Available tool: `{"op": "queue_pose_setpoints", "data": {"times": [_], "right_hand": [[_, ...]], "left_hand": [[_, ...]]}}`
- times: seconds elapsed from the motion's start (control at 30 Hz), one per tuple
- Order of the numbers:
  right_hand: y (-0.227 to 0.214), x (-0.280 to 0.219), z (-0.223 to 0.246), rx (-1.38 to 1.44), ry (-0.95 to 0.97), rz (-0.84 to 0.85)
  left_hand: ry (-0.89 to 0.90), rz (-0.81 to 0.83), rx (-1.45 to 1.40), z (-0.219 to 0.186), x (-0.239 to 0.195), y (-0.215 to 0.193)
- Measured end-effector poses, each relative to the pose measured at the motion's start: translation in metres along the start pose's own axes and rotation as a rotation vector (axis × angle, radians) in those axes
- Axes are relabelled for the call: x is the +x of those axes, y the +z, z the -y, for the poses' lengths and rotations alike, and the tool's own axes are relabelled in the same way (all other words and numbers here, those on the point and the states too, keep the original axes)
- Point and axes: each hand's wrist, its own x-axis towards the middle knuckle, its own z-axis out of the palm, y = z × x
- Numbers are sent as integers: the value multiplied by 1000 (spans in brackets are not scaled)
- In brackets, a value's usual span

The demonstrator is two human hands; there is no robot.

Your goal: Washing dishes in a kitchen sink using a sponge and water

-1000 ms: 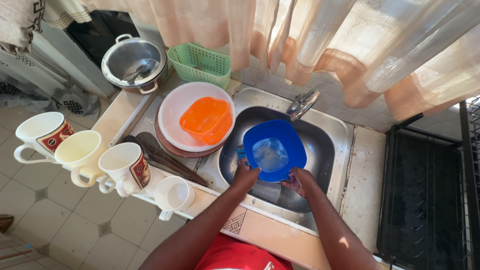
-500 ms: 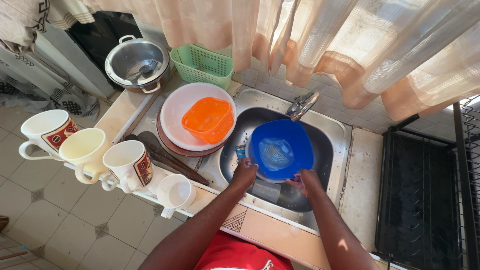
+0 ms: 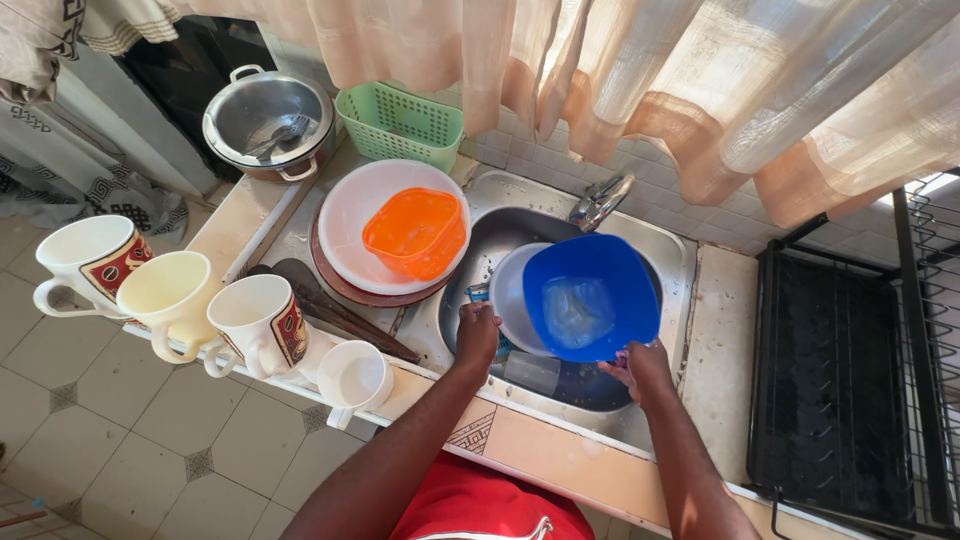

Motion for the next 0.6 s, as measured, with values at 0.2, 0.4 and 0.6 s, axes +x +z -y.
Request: {"op": "queue_pose_setpoints", "data": {"times": [0.2, 0.4, 0.6], "right_hand": [[-4, -33, 9, -56, -37, -31], [11, -100, 32, -129, -225, -57], [10, -96, 26, -102, -311, -71]], "left_hand": [[15, 71, -3, 17, 12, 9], [39, 170, 119, 17, 11, 9], [23, 194, 126, 9, 0, 7]]}}
